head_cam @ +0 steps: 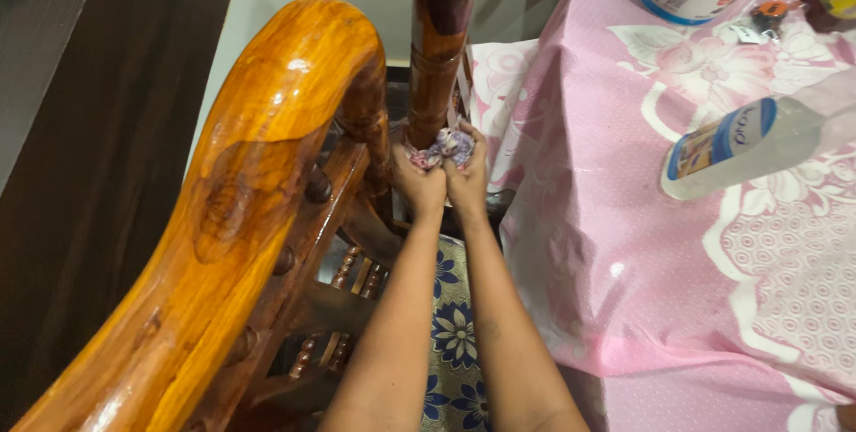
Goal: The person wipes the wooden backrest and spindles of a dining chair using a cloth and a spray bottle. They repeatedly spray the chair and wipe different sections of the backrest and sides.
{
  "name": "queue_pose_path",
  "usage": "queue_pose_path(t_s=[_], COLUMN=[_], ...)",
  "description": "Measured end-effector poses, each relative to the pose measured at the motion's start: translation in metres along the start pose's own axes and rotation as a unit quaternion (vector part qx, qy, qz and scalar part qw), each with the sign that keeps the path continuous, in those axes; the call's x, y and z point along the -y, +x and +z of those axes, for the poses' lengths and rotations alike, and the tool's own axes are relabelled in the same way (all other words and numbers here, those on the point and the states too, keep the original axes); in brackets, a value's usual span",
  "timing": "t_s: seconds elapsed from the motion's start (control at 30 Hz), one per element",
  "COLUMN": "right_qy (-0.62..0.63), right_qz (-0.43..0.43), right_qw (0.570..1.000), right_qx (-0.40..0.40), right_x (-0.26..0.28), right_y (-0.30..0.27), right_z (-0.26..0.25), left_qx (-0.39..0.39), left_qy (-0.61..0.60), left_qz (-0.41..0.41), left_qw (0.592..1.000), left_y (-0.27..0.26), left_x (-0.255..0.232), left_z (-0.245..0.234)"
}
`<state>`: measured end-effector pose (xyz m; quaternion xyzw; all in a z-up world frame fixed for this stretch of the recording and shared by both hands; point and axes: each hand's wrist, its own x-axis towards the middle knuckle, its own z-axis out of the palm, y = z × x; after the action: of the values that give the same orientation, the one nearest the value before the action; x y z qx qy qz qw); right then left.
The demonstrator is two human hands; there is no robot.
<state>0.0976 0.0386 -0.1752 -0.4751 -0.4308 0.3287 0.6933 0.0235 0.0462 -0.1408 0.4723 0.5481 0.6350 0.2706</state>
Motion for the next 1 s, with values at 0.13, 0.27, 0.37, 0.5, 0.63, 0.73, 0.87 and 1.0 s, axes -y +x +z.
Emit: queue_pose_path(t_s=[0.13,0.27,0.37,0.5,0.63,0.73,0.87,1.0], right_qy=[-0.036,-0.066,0.027,-0.132,0.137,0.248,0.230,0.013], right_qz=[-0.016,-0.032,0.052,0.070,0.205,0.187,0.084,-0.102], right_qw=[0.999,0.997,0.998,0.985,0.957,0.948,0.970,0.995], right_qx=[0.012,0.034,0.035,-0.090,-0.150,-0.063,-0.007,-0.016], right_x=[0.005,0.021,0.037,0.067,0.113,0.161,0.234,0.276], right_y=[-0.007,-0.016,-0.035,-0.062,-0.079,-0.075,-0.038,-0.038], right_z=[-0.002,0.000,0.001,-0.003,0.003,0.014,0.030,0.083], left_qx=[-0.043,-0.019,0.003,0.076,0.248,0.295,0.295,0.162], left_qy=[0.026,0.076,0.102,-0.014,-0.103,-0.274,0.035,0.202], left_qz=[0.047,-0.085,-0.076,-0.072,-0.150,-0.182,0.039,0.280], left_qw=[0.998,0.993,0.992,0.994,0.951,0.897,0.954,0.924], left_y=[-0.007,-0.015,-0.018,-0.017,-0.030,-0.025,0.020,0.023], left_x=[0.005,0.004,0.013,0.024,-0.021,-0.105,-0.231,-0.321], left_z=[0.000,-0.004,-0.014,-0.028,-0.050,-0.071,-0.116,-0.158])
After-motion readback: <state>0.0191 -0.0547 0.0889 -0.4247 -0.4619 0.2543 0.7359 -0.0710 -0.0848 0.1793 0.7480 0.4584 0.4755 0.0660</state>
